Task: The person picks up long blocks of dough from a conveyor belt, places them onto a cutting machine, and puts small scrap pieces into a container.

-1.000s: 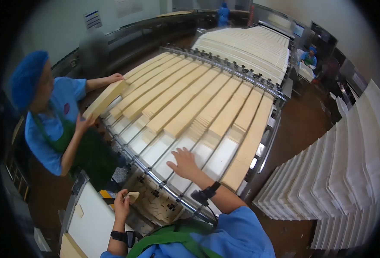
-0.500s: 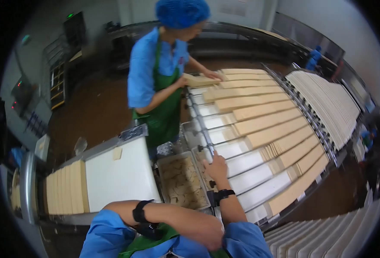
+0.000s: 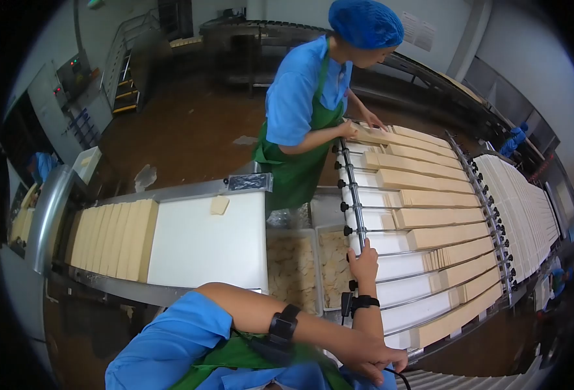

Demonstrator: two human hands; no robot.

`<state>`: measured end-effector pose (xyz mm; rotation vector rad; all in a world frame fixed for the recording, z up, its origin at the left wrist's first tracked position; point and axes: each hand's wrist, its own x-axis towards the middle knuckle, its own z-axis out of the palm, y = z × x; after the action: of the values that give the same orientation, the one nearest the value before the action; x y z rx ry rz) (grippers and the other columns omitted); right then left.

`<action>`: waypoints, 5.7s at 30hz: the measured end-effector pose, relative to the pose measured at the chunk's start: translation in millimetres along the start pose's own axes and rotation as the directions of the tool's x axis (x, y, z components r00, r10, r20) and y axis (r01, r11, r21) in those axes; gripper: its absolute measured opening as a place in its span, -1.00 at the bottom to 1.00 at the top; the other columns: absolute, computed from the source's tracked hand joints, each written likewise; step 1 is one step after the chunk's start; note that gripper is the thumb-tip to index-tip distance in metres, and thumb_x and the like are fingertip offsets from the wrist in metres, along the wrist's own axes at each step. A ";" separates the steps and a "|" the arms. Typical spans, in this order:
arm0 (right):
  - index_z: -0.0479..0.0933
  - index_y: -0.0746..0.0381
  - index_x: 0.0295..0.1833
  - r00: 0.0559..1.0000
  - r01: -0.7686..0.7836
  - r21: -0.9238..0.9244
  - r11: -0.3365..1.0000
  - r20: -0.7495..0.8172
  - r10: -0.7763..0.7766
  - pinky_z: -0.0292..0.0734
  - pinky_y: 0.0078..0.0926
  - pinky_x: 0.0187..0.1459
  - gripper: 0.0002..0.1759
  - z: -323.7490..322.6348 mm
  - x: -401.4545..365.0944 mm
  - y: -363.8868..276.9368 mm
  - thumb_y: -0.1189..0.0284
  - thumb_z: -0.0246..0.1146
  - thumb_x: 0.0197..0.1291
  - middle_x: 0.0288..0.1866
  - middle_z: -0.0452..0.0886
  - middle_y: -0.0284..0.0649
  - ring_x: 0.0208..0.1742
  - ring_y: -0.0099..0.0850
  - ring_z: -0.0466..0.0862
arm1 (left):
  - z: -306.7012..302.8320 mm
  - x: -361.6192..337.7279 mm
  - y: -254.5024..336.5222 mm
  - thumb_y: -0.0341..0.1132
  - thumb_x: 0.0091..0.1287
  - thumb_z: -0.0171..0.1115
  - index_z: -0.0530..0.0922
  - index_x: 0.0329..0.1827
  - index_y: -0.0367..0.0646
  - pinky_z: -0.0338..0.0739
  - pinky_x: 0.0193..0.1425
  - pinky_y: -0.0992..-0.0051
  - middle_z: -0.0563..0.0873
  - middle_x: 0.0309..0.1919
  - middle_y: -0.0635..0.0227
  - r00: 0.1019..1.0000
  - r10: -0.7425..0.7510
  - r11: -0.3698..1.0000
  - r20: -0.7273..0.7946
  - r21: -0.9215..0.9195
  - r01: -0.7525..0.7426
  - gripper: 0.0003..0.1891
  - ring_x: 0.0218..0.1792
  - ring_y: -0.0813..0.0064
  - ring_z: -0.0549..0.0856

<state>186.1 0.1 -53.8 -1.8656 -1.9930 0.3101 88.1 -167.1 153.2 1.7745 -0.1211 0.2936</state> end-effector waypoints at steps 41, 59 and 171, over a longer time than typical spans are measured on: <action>0.30 0.21 0.31 0.993 -0.016 0.017 1.000 -0.115 0.018 0.46 -0.14 -0.06 -0.16 -10.6 -7.4 -7.8 -0.11 0.20 0.02 -0.15 0.52 0.03 -0.08 -0.04 0.54 | 44.8 -301.0 -175.1 -0.30 0.18 0.26 0.58 -0.47 -0.21 0.46 -0.27 0.24 0.60 -0.48 0.20 0.348 -0.013 0.462 -0.937 0.303 0.833 -0.84 -0.38 0.15 0.57; 0.30 0.15 0.33 0.994 -0.074 0.028 0.997 -0.075 0.076 0.48 -0.15 -0.02 -0.15 -13.3 -8.1 -13.7 -0.12 0.22 -0.01 -0.09 0.54 0.06 -0.02 -0.02 0.54 | 43.8 -302.7 -175.3 -0.23 0.07 0.37 0.63 -0.47 -0.12 0.37 -0.21 0.29 0.60 -0.55 0.36 0.383 -0.006 0.451 -0.924 0.340 0.825 -0.84 -0.39 0.27 0.57; 0.34 0.33 0.27 0.628 -0.752 -0.266 0.603 -0.011 0.778 -0.02 0.12 0.32 -0.25 -198.3 -22.0 339.1 -0.07 -0.25 0.28 0.13 0.54 0.11 0.23 0.00 0.49 | 7.3 88.4 -220.7 -0.53 0.20 0.07 0.39 0.19 -0.16 0.37 0.28 0.20 0.25 0.25 -0.22 0.882 -0.233 0.692 -0.410 0.567 0.447 -0.56 0.21 -0.17 0.39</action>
<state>578.0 -12.0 -20.3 -2.8694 -1.1719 0.4076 227.1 -117.8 -33.5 2.3662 0.6210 0.3589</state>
